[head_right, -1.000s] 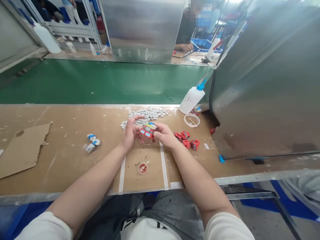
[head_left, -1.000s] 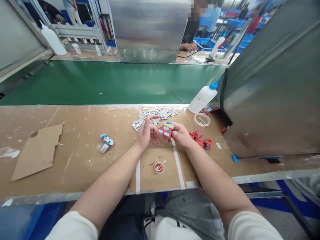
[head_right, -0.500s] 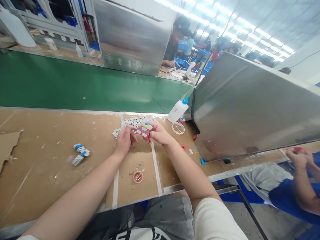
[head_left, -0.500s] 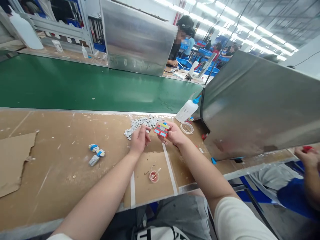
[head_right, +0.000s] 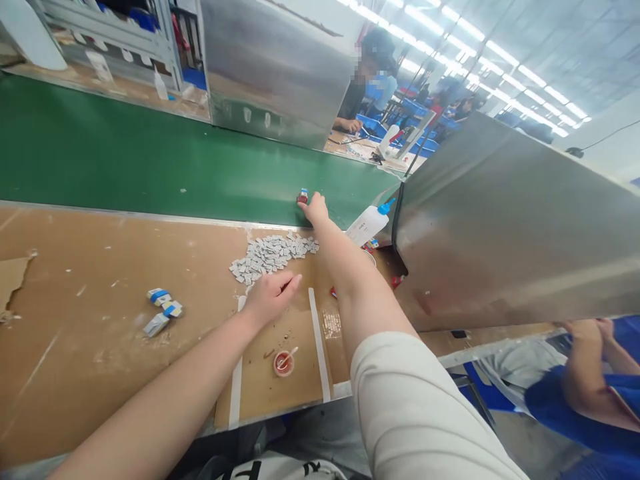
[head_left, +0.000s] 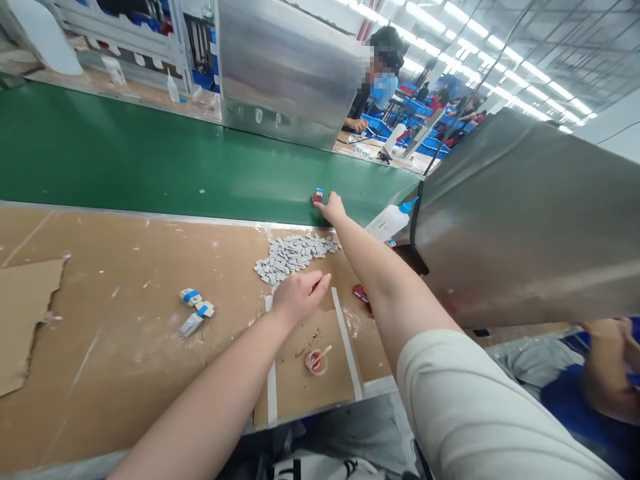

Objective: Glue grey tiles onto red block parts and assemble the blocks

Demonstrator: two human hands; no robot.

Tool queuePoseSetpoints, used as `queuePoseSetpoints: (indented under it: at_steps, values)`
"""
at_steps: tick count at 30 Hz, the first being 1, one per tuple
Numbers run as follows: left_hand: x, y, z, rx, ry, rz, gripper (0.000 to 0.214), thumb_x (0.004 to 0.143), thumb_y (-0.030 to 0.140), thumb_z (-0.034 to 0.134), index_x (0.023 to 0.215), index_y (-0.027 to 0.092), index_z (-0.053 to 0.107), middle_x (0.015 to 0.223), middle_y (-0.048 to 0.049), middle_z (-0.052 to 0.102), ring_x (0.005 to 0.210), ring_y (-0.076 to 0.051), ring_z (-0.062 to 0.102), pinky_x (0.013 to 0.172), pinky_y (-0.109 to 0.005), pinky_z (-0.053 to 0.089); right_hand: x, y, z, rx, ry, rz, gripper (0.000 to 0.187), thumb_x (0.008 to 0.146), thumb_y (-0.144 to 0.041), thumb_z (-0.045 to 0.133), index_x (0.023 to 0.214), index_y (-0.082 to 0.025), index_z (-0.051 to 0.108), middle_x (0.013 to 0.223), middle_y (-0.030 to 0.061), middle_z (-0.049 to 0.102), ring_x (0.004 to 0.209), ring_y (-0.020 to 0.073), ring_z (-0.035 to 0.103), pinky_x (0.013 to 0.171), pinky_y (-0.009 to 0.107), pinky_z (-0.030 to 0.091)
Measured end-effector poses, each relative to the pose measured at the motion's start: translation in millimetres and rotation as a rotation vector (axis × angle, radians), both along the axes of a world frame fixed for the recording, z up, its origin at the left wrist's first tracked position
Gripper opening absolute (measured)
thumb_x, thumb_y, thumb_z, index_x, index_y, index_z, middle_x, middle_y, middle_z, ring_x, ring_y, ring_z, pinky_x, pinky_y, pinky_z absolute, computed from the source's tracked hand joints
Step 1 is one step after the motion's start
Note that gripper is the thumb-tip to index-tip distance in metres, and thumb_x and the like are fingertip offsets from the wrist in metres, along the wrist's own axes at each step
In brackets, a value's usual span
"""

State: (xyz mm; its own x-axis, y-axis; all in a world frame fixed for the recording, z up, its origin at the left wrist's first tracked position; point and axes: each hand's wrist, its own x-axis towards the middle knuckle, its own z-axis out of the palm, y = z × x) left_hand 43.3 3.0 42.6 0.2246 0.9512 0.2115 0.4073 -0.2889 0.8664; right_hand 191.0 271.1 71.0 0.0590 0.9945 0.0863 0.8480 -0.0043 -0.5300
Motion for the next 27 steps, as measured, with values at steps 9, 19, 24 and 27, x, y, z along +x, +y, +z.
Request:
queuePoseSetpoints:
  at_steps: [9,19,24,27]
  values:
    - [0.9,1.5,0.6,0.009,0.061,-0.045,0.052,0.106,0.055,0.045,0.065,0.022,0.043,0.059,0.0011,0.049,0.057,-0.017,0.044,0.06,-0.032,0.018,98.0,-173.2,33.0,-0.111,-0.488,0.512,0.044,0.094,-0.061,0.073,0.088,-0.018,0.078,0.093,0.0121,0.074,0.087,0.0267,0.064,0.08,0.039,0.047]
    - [5.2,4.6,-9.1,0.112,0.014,-0.308,0.051,0.089,0.05,0.078,0.133,0.026,0.066,0.126,-0.0074,0.075,0.098,-0.025,0.071,0.09,-0.039,0.053,113.9,-248.0,21.9,-0.047,-0.449,0.459,0.032,0.095,-0.049,0.078,0.095,-0.016,0.079,0.102,0.0118,0.071,0.099,0.0276,0.062,0.089,0.04,0.046]
    - [6.5,7.2,-14.5,0.187,-0.005,-0.308,0.061,0.085,0.037,0.082,0.142,0.026,0.061,0.138,-0.0106,0.07,0.118,-0.03,0.068,0.101,-0.042,0.053,73.6,-251.4,-1.4,0.033,0.181,0.349,0.039,0.094,-0.057,0.073,0.096,-0.017,0.076,0.092,0.005,0.07,0.083,0.0194,0.061,0.077,0.033,0.047]
    - [4.4,8.3,-11.2,0.068,0.035,-0.158,0.042,0.089,0.035,0.075,0.13,0.024,0.067,0.117,-0.0067,0.075,0.096,-0.025,0.07,0.085,-0.036,0.052,56.0,-267.6,-15.9,0.137,0.39,0.22,0.046,0.094,-0.065,0.068,0.096,-0.019,0.071,0.089,0.0038,0.069,0.078,0.0184,0.059,0.073,0.032,0.046]
